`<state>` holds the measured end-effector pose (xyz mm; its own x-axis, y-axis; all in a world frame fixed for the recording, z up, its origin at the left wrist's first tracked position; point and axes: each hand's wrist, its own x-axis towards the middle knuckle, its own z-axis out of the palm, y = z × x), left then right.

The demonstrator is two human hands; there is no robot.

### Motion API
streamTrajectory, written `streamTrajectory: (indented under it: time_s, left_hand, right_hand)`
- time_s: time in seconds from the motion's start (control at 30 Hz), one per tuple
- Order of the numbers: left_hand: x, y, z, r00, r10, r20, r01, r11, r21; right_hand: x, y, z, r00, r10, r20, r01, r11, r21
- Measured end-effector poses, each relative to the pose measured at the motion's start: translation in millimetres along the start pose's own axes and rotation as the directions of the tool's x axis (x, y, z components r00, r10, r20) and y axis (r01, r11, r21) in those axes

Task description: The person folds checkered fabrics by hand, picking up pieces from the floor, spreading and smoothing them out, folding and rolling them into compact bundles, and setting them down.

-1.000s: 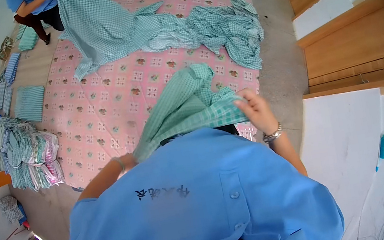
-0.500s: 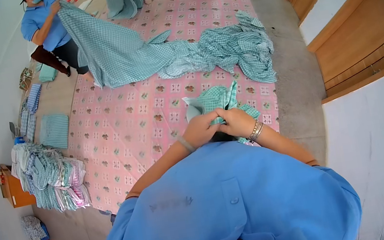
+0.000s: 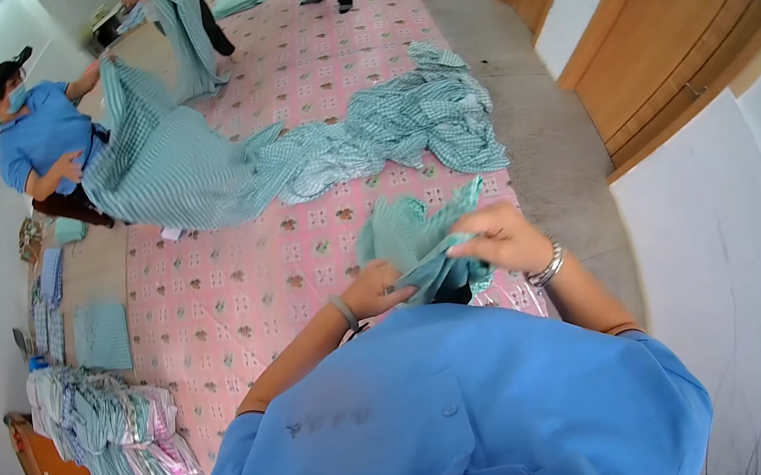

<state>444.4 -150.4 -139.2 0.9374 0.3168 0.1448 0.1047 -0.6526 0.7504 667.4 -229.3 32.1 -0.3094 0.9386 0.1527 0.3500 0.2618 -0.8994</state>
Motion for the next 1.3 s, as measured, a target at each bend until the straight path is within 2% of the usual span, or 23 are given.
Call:
streamTrajectory:
  time_s: [0.1,0.13,0.2,0.23,0.3,0.33,0.4,0.43,0.5,0.53,0.6,0.63,0.67,0.7,0.73,0.8,0.93,1.03,1.17,1.2,1.23,1.27,1.3]
  left_hand:
    - [9,3,3,0.998,-0.055,0.035,0.052,0.995,0.087]
    - [8,-1,7,0.998,-0.049,0.030,0.046,0.995,0.088]
    - [-4,-19,18,0.962,-0.258,-0.086,0.244,0.958,-0.152]
    - [-15,-30,19,0.959,-0.262,-0.105,0.245,0.958,-0.151]
    - [-49,-57,10,0.848,-0.497,-0.183,0.475,0.867,-0.151]
    - [-68,-75,4,0.778,-0.518,-0.355,0.488,0.855,-0.176]
    - [-106,-96,-31,0.578,-0.554,-0.599,0.509,0.819,-0.266]
    - [-122,-90,-63,0.517,-0.534,-0.669,0.516,0.818,-0.254]
    - [-114,20,-135,0.355,-0.687,-0.634,0.564,0.698,-0.441]
    - [-120,31,-141,0.346,-0.692,-0.633,0.566,0.692,-0.448]
    - [-140,38,-150,0.611,-0.405,-0.680,0.507,0.860,-0.055]
    - [-152,26,-140,0.699,-0.359,-0.618,0.606,0.756,0.247]
    - [-164,16,-125,0.698,-0.359,-0.619,0.607,0.756,0.246]
    - [-177,8,-106,0.733,-0.468,-0.494,0.657,0.676,0.334]
    - [-190,0,-88,0.732,-0.576,-0.363,0.680,0.593,0.431]
    - [-212,-22,-59,0.671,-0.671,-0.315,0.729,0.519,0.447]
    - [-224,-27,-49,0.569,-0.756,-0.325,0.781,0.373,0.501]
    - [-240,-28,-38,0.465,-0.800,-0.378,0.863,0.314,0.397]
    - [-271,-64,18,0.297,-0.863,-0.408,0.939,0.342,-0.038]
    - [-279,-81,37,0.368,-0.835,-0.409,0.849,0.481,-0.220]
    - [-270,-80,45,0.158,-0.967,-0.200,0.758,0.249,-0.602]
    - [-254,-63,40,0.146,-0.988,-0.057,0.412,0.113,-0.904]
    - [-244,-61,49,0.211,-0.962,-0.172,0.313,0.233,-0.921]
  right_hand:
    - [-13,-21,-39,0.933,-0.019,-0.360,0.090,0.979,0.182]
    - [-20,-26,-50,0.864,-0.049,-0.502,0.177,0.961,0.210]
    - [-28,-29,-69,0.650,-0.092,-0.755,0.377,0.901,0.215]
    - [-31,-28,-76,0.660,-0.102,-0.744,0.383,0.898,0.216]
    - [-33,-25,-83,0.562,-0.107,-0.820,0.449,0.872,0.194]
    - [-33,-18,-82,0.579,-0.120,-0.806,0.460,0.865,0.202]
    - [-34,4,-78,0.608,-0.080,-0.790,0.274,0.955,0.114]
    - [-34,8,-76,0.623,-0.017,-0.782,0.269,0.943,0.194]
    - [-38,19,-81,0.618,-0.015,-0.786,0.275,0.941,0.199]
    - [-38,22,-82,0.603,-0.006,-0.798,0.279,0.938,0.204]
    - [-31,11,-82,0.552,0.020,-0.833,0.309,0.923,0.227]
    - [-27,6,-85,0.544,-0.011,-0.839,0.354,0.909,0.218]
    - [-25,1,-88,0.534,-0.046,-0.844,0.400,0.893,0.205]
    - [-21,-7,-86,0.541,-0.065,-0.839,0.399,0.897,0.188]
    - [-17,-8,-84,0.541,-0.068,-0.839,0.401,0.897,0.186]
    - [-11,-10,-79,0.581,-0.215,-0.785,0.330,0.944,-0.014]
    - [-2,-16,-68,0.654,-0.243,-0.717,0.301,0.952,-0.048]
    - [-1,-17,-69,0.618,-0.200,-0.760,0.332,0.943,0.023]
    - [2,-19,-72,0.602,-0.170,-0.780,0.333,0.942,0.051]
    - [0,-19,-71,0.609,-0.144,-0.780,0.309,0.949,0.066]
    - [-1,-19,-71,0.593,-0.141,-0.793,0.305,0.950,0.059]
    - [-1,-19,-72,0.595,-0.110,-0.796,0.332,0.936,0.119]
    - [-2,-18,-73,0.604,-0.079,-0.793,0.356,0.917,0.180]
